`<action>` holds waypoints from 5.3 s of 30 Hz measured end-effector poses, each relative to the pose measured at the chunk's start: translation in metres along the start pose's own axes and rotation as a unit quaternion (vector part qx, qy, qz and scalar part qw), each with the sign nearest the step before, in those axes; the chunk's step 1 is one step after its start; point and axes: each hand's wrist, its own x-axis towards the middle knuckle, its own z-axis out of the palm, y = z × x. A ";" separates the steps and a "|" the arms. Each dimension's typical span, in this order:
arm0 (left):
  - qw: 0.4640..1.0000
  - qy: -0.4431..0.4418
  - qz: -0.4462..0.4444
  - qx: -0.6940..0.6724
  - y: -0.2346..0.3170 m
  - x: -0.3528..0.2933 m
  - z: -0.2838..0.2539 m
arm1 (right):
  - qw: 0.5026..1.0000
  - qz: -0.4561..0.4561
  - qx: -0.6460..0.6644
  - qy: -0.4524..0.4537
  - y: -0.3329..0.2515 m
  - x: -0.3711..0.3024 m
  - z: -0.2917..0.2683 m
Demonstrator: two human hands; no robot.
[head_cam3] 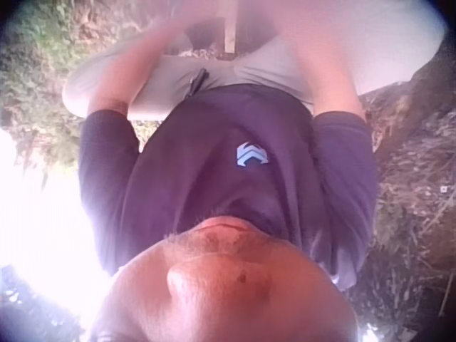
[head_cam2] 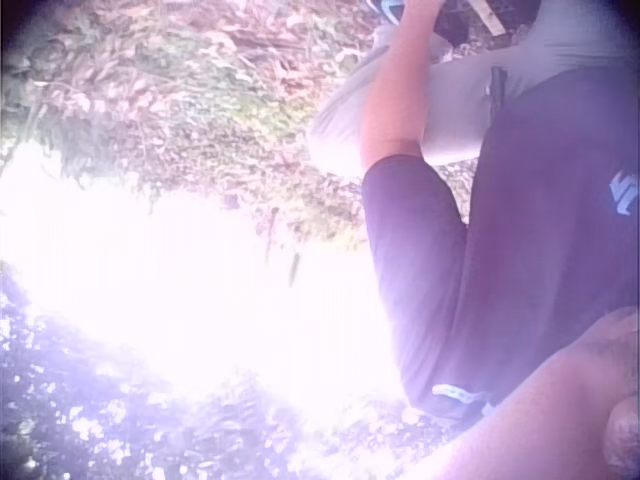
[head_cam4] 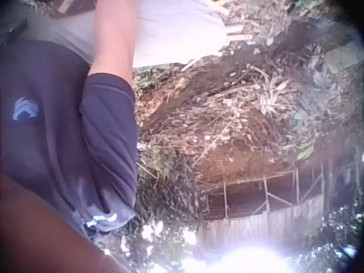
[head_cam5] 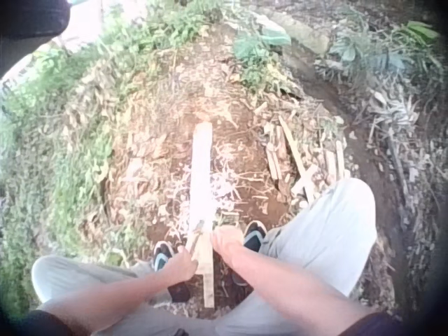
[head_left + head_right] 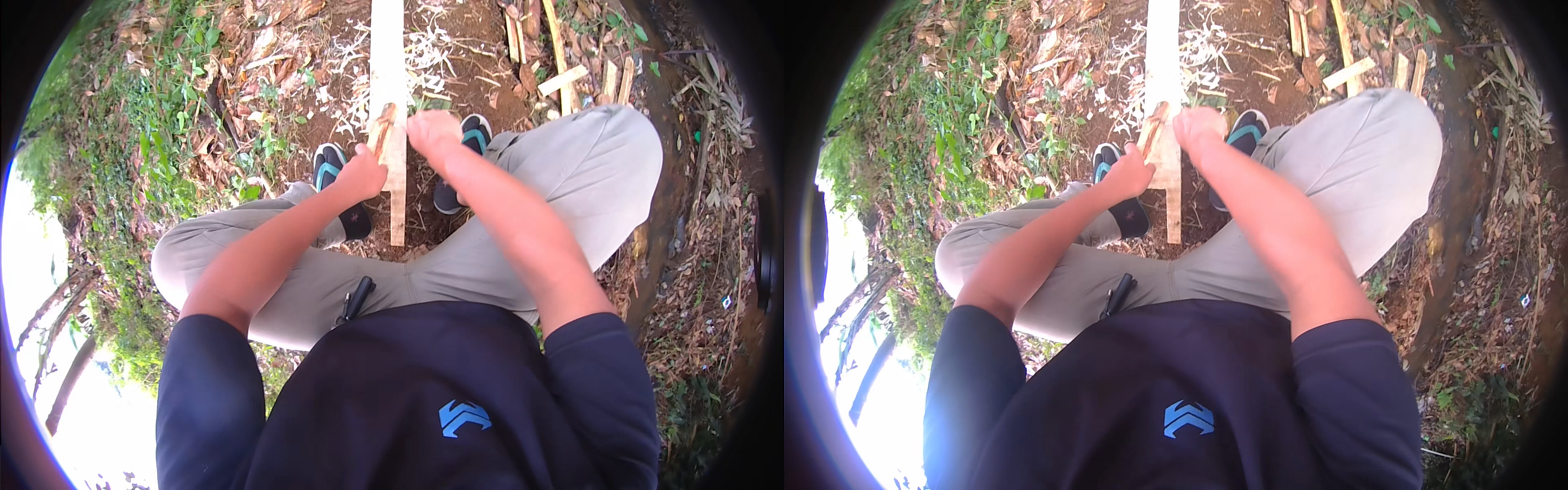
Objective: The person sits cross-legged on the ground and uses a knife to carve a piece of wood. They repeatedly shave off thin strips of wood, occasionally pausing to inspect the piece or adjust their grip.
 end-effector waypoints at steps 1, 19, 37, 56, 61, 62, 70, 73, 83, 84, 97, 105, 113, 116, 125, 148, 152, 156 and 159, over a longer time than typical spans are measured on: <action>1.000 0.009 -0.006 0.020 -0.008 -0.006 -0.002 | 1.000 -0.012 -0.007 -0.012 -0.007 -0.001 0.008; 0.999 -0.021 0.002 0.044 -0.024 0.010 0.013 | 0.985 0.069 0.133 -0.091 -0.009 -0.015 0.000; 0.998 0.047 0.051 0.004 -0.019 -0.019 -0.109 | 0.995 -0.046 -0.062 -0.055 -0.030 -0.032 -0.005; 0.983 0.135 0.124 0.030 0.033 -0.053 -0.007 | 0.993 0.052 -0.100 -0.026 -0.025 -0.071 0.034; 0.983 0.120 0.127 0.065 0.035 -0.054 -0.004 | 0.991 0.038 -0.116 -0.063 -0.034 -0.083 0.018; 0.983 0.117 0.127 0.066 0.035 -0.055 -0.002 | 0.989 0.036 -0.114 -0.085 -0.035 -0.080 0.018; 0.977 0.148 0.134 0.069 0.038 -0.041 -0.005 | 0.991 0.057 -0.066 -0.100 -0.024 -0.063 0.014; 0.978 0.135 0.149 0.055 0.033 -0.039 -0.012 | 0.991 0.069 -0.054 -0.099 -0.023 -0.067 0.014; 0.985 0.111 0.118 0.064 0.040 -0.044 -0.015 | 0.992 0.057 -0.057 -0.098 -0.020 -0.064 0.012; 0.985 0.112 0.113 0.071 0.040 -0.044 -0.016 | 0.991 0.075 -0.039 -0.105 -0.022 -0.060 0.012; 0.987 0.088 0.136 0.010 0.008 -0.036 -0.042 | 0.981 -0.005 -0.025 -0.194 -0.003 -0.023 0.006; 0.987 0.118 0.106 0.032 0.014 -0.046 -0.045 | 0.987 0.055 0.131 -0.076 -0.009 -0.044 0.022; 0.979 0.113 0.020 -0.171 0.024 -0.073 -0.081 | 0.963 0.030 0.193 0.188 -0.012 -0.052 -0.037; 0.943 0.103 0.085 -0.305 0.033 -0.077 -0.089 | 0.948 0.035 0.206 0.240 -0.015 -0.056 -0.056; 0.873 0.161 0.069 -0.455 0.048 -0.069 -0.104 | 0.902 -0.052 0.196 0.380 -0.022 -0.061 -0.079; 0.827 0.222 0.168 -0.489 0.061 -0.072 -0.084 | 0.846 -0.062 0.408 0.337 -0.049 -0.091 -0.071; 0.816 0.176 0.203 -0.512 0.066 -0.082 -0.094 | 0.835 -0.095 0.412 0.351 -0.042 -0.086 -0.075; 0.812 0.108 0.210 -0.534 0.064 -0.081 -0.102 | 0.836 -0.116 0.420 0.332 -0.037 -0.081 -0.079; 0.767 0.096 0.214 -0.598 0.060 -0.079 -0.099 | 0.837 -0.118 0.407 0.346 -0.036 -0.073 -0.074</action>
